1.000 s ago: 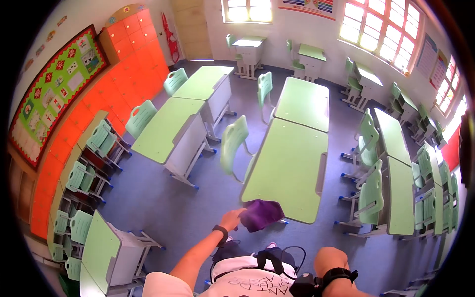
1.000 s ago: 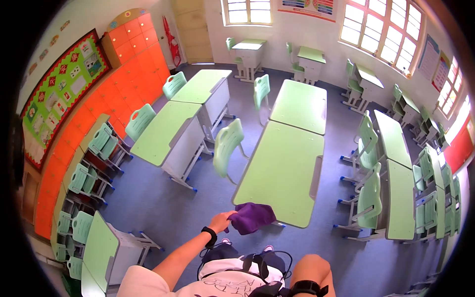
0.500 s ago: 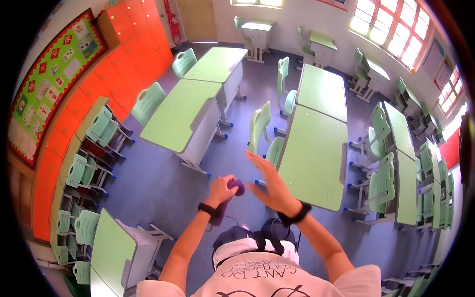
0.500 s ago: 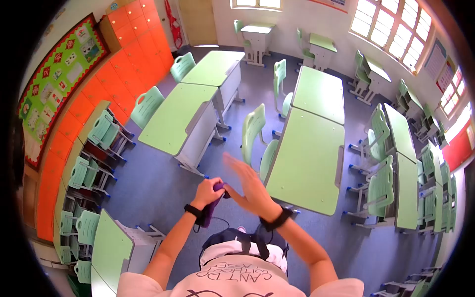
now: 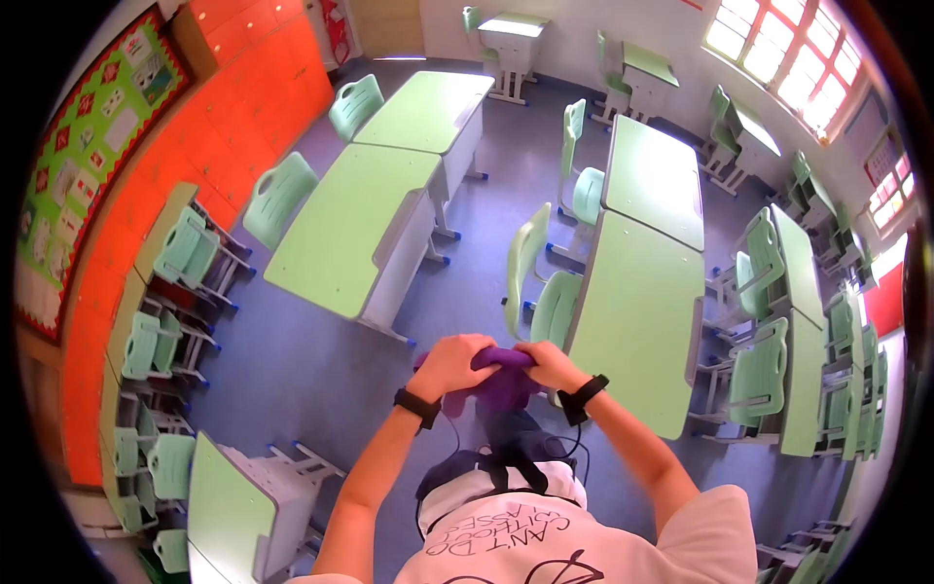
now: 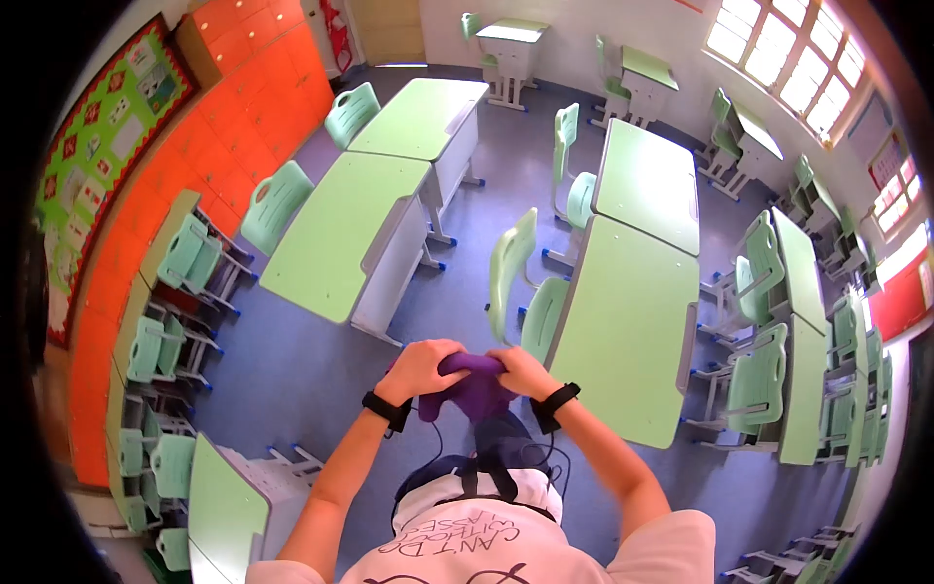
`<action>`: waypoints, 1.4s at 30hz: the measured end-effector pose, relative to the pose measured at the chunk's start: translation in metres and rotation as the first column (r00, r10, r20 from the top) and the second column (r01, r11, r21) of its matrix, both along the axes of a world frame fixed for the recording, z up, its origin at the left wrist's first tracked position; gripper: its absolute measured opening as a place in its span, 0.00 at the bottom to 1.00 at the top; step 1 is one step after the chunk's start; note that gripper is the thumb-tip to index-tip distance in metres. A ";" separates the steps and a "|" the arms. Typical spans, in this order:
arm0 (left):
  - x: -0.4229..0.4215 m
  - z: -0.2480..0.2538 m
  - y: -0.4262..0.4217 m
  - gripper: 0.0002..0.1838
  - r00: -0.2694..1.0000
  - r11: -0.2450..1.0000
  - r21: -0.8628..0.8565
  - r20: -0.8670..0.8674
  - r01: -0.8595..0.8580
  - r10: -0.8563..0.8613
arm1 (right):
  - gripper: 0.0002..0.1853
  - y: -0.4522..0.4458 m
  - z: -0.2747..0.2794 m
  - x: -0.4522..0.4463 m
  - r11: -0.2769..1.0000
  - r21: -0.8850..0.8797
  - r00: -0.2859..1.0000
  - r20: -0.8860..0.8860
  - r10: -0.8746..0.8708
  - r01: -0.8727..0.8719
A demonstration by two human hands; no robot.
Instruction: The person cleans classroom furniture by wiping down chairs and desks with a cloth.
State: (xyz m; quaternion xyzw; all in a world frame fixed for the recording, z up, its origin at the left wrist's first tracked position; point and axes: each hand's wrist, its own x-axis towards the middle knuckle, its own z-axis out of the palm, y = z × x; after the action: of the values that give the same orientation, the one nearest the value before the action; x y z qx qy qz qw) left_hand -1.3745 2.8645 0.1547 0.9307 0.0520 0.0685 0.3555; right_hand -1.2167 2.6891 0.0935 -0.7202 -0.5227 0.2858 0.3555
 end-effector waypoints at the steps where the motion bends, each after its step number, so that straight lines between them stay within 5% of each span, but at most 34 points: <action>1: 0.011 0.000 0.014 0.14 1.000 1.000 0.001 -0.001 0.027 -0.027 | 0.18 0.008 0.005 0.015 1.000 -0.020 0.999 -0.047 -0.015 0.014; 6: 0.104 0.013 0.081 0.12 0.992 0.991 0.046 -0.007 0.128 -0.128 | 0.18 0.059 0.055 0.095 0.989 -0.088 0.990 -0.069 -0.127 0.121; 11: 0.245 -0.003 0.145 0.11 0.978 0.957 0.262 0.131 0.126 -0.165 | 0.13 0.109 0.025 0.221 0.955 0.189 0.894 0.348 -0.283 0.229; 14: 0.315 0.009 0.154 0.12 0.974 0.939 0.344 0.215 -0.007 -0.071 | 0.16 0.131 0.049 0.274 0.906 0.263 0.809 0.415 -0.416 0.331; 18: 0.368 -0.045 0.169 0.23 0.952 0.966 0.257 0.302 -0.032 -0.049 | 0.25 0.156 0.002 0.320 0.831 0.380 0.699 0.457 -0.550 0.406; 19: 0.372 -0.072 0.174 0.29 0.979 0.974 0.227 0.194 0.017 -0.062 | 0.25 0.163 -0.021 0.327 0.814 0.434 0.675 0.467 -0.571 0.387; 23: 0.335 -0.150 0.166 0.37 0.990 0.997 -0.052 -0.126 0.061 -0.068 | 0.35 0.172 -0.139 0.307 0.893 0.043 0.777 0.476 -0.413 0.449; 25: 0.308 -0.175 0.156 0.39 0.992 0.969 -0.247 -0.117 0.008 -0.038 | 0.38 0.169 -0.140 0.271 0.858 0.100 0.796 0.331 -0.507 0.504; 26: 0.294 -0.185 0.154 0.39 0.991 0.971 -0.238 -0.131 -0.016 -0.016 | 0.40 0.167 -0.139 0.255 0.844 0.117 0.820 0.201 -0.537 0.524; 28: 0.279 -0.188 0.152 0.40 0.990 0.975 -0.213 -0.138 -0.056 0.027 | 0.42 0.167 -0.140 0.227 0.842 0.173 0.790 0.292 -0.539 0.511; 36: 0.221 -0.178 0.159 0.40 0.977 0.980 -0.114 -0.119 0.163 -0.177 | 0.51 0.146 -0.101 0.152 0.834 0.011 0.834 -0.023 -0.552 0.552; 42: 0.189 -0.197 0.160 0.39 0.910 0.921 -0.106 -0.148 0.374 -0.387 | 0.50 0.129 -0.100 0.106 0.825 -0.003 0.825 -0.005 -0.566 0.566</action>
State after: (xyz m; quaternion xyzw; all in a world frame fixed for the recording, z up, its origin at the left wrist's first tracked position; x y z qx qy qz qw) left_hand -1.1853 3.0245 -0.0421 0.9114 -0.0984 -0.0816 0.3911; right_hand -1.1111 2.8177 -0.0064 -0.8421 -0.2849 0.1702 0.4252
